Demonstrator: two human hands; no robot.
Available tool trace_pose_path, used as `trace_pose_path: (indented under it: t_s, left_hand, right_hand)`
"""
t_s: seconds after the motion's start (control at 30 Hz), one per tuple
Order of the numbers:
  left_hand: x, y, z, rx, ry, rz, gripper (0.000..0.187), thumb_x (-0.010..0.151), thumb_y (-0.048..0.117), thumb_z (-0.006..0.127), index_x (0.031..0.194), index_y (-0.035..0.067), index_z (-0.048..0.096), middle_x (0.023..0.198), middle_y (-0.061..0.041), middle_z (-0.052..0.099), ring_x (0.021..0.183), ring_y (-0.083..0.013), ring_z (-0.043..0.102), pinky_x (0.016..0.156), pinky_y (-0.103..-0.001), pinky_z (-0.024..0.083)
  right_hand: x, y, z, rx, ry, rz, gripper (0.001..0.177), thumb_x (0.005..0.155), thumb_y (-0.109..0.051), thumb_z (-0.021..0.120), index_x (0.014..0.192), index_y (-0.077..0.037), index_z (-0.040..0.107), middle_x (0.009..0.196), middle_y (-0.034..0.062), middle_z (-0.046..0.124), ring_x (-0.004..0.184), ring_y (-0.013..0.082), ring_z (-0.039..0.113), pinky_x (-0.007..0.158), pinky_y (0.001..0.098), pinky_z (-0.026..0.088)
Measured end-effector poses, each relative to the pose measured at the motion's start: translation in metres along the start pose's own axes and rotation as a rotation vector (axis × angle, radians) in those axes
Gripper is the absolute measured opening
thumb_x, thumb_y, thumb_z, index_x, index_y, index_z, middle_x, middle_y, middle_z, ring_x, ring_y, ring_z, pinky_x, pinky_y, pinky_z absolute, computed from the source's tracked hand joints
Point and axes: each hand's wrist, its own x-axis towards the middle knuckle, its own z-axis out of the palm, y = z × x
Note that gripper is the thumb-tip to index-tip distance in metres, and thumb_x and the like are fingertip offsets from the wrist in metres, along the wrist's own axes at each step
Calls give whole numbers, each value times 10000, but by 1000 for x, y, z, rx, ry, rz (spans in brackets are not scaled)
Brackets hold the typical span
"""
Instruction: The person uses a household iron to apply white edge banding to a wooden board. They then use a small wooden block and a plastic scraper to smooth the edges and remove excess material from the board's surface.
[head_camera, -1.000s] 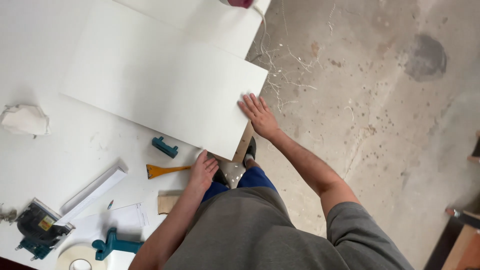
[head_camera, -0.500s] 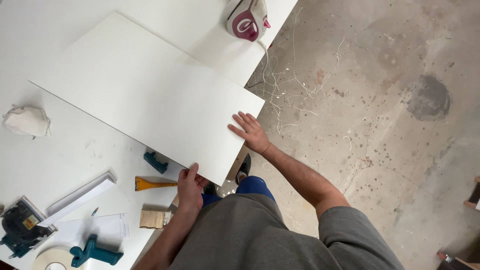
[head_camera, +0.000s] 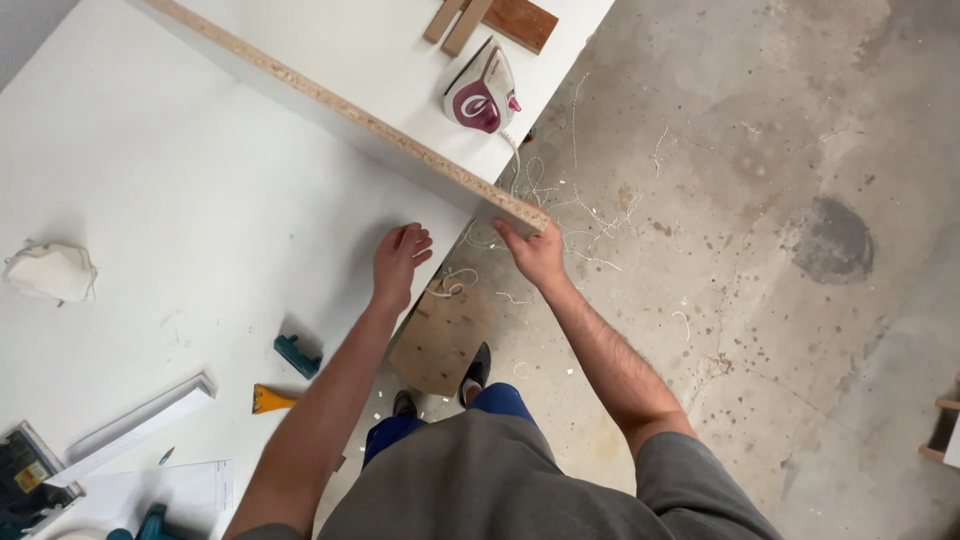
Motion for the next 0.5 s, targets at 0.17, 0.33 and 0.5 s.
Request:
trace_pose_path:
  t_s: [0.17,0.33,0.5]
  left_hand:
    - [101,-60,-20,-138,52,-230,522,1003,452,656,1270,13,566,1065,-90,634,1014,-235,684,966,-417,606]
    - [149,-82,3,-331,29,-341,648,1007,562,606,1349,24,490,1149,-105,574,1159,-265,613,1103,-431,514]
    - [181,-63,22,-710,63,-250,910,859,747,702,1371,38,452,1336,-203,513,1347,-379,505,1247,-495,387]
  right_hand:
    - [25,-19,-5,96,98,19,221,793,-23,922,969,-62,796,873,77,769,848,117,648,803,355,554]
    - [37,-42,-2,130,148,71,173,817,-23,896,926,-73,772,824,53,753,789,98,633,736,315,540]
    - [41,-78,8,185,166,123,212,819,-47,898,952,-68,734,830,47,754,799,82,656,716,278,559]
